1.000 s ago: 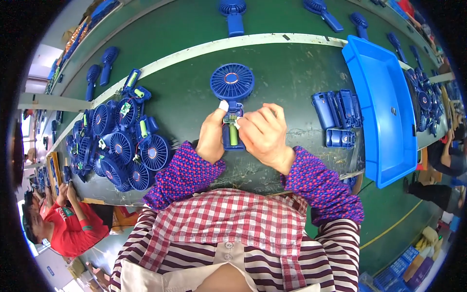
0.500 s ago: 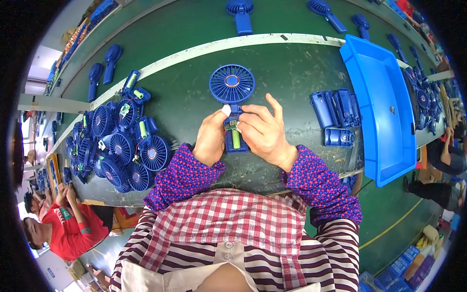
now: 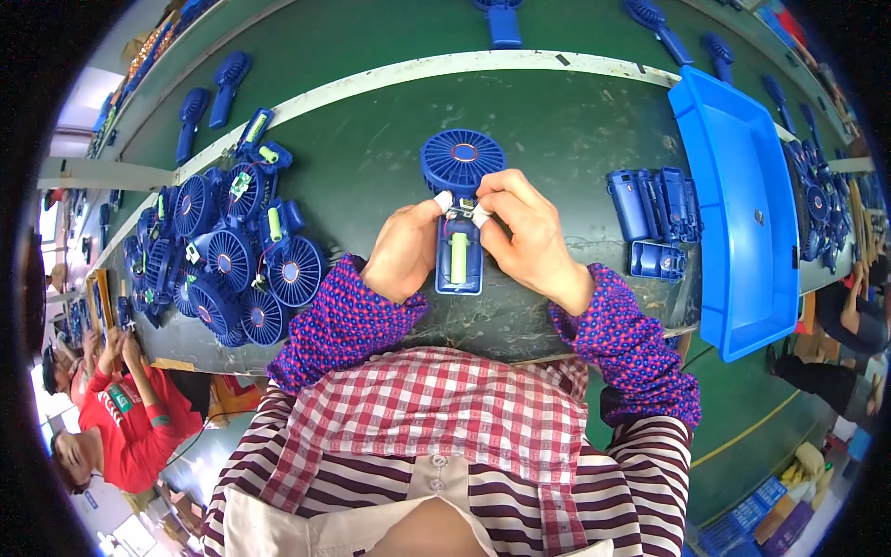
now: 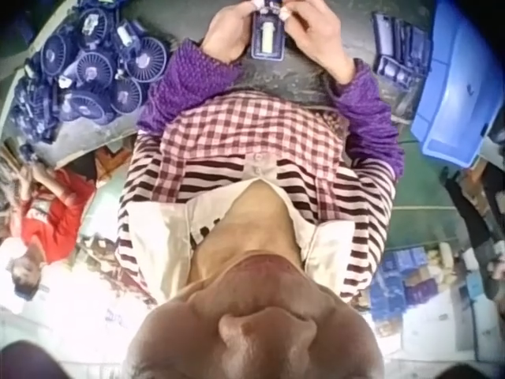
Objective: The person assembles portable handheld fans by hand, fitting internal components and batteries into plastic casings.
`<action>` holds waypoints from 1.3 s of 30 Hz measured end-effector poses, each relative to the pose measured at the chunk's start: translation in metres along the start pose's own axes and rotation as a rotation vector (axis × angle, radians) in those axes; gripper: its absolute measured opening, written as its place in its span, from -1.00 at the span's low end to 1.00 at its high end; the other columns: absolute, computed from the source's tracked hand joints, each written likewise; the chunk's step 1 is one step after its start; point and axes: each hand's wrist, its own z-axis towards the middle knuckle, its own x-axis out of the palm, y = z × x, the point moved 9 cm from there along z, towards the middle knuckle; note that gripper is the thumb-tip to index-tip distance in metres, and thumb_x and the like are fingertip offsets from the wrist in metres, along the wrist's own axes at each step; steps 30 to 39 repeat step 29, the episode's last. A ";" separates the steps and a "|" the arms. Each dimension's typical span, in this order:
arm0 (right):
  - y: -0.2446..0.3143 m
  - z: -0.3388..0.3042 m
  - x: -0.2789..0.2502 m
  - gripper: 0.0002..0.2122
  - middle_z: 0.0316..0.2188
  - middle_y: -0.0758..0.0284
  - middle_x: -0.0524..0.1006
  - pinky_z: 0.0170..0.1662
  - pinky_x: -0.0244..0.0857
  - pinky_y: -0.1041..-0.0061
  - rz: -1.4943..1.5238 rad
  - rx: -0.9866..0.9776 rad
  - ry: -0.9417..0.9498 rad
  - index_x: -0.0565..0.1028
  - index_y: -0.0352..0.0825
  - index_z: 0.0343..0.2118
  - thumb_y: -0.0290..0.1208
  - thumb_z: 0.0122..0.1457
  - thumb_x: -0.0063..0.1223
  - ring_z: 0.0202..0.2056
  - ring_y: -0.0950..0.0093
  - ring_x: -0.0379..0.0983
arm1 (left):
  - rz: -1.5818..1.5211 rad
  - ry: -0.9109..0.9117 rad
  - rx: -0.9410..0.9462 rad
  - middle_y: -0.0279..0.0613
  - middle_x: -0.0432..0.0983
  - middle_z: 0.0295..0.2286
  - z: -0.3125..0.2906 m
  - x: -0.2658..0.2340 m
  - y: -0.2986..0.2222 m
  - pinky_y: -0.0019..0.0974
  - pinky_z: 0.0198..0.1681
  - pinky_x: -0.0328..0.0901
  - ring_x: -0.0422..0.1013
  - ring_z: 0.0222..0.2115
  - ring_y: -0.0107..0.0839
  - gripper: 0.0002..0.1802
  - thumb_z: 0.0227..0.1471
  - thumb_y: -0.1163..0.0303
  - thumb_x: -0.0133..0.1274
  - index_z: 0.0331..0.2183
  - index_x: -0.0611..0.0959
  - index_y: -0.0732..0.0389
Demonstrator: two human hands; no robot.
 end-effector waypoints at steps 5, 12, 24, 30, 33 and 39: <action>-0.002 0.002 0.003 -0.88 -0.34 0.23 0.39 -0.26 0.27 0.50 -0.010 0.051 0.080 0.40 -0.44 -0.47 -0.71 -0.15 -0.06 -0.32 0.35 0.39 | 0.026 -0.010 -0.020 -0.26 0.46 -0.53 0.001 -0.003 0.002 -0.39 -0.59 0.28 0.38 -0.60 -0.50 -0.73 0.05 0.26 -0.10 -0.41 0.51 0.28; -0.001 0.006 0.005 -0.90 -0.35 0.22 0.38 -0.26 0.27 0.49 -0.017 0.034 0.129 0.38 -0.45 -0.49 -0.70 -0.14 -0.07 -0.31 0.33 0.39 | 0.031 0.011 -0.030 -0.30 0.44 -0.57 0.004 -0.006 0.006 -0.42 -0.62 0.26 0.35 -0.63 -0.53 -0.74 0.06 0.26 -0.10 -0.43 0.51 0.26; 0.005 0.005 0.012 -0.85 -0.33 0.19 0.36 -0.27 0.28 0.45 -0.082 -0.066 0.194 0.37 -0.47 -0.46 -0.71 -0.18 -0.03 -0.29 0.29 0.37 | 0.050 0.009 -0.042 -0.27 0.46 -0.52 0.002 -0.006 0.005 -0.39 -0.54 0.31 0.39 -0.57 -0.51 -0.73 0.06 0.27 -0.11 -0.38 0.52 0.29; 0.014 0.004 0.018 -0.84 -0.27 0.18 0.35 -0.23 0.30 0.35 -0.205 -0.088 0.286 0.37 -0.47 -0.45 -0.69 -0.18 0.00 -0.25 0.23 0.36 | 0.037 0.007 -0.077 -0.23 0.47 -0.47 0.001 -0.007 0.010 -0.34 -0.46 0.35 0.41 -0.51 -0.45 -0.70 0.06 0.25 -0.11 -0.33 0.50 0.32; 0.014 0.004 0.018 -0.84 -0.27 0.18 0.35 -0.23 0.30 0.35 -0.205 -0.088 0.286 0.37 -0.47 -0.45 -0.69 -0.18 0.00 -0.25 0.23 0.36 | 0.037 0.007 -0.077 -0.23 0.47 -0.47 0.001 -0.007 0.010 -0.34 -0.46 0.35 0.41 -0.51 -0.45 -0.70 0.06 0.25 -0.11 -0.33 0.50 0.32; 0.014 0.004 0.018 -0.84 -0.27 0.18 0.35 -0.23 0.30 0.35 -0.205 -0.088 0.286 0.37 -0.47 -0.45 -0.69 -0.18 0.00 -0.25 0.23 0.36 | 0.037 0.007 -0.077 -0.23 0.47 -0.47 0.001 -0.007 0.010 -0.34 -0.46 0.35 0.41 -0.51 -0.45 -0.70 0.06 0.25 -0.11 -0.33 0.50 0.32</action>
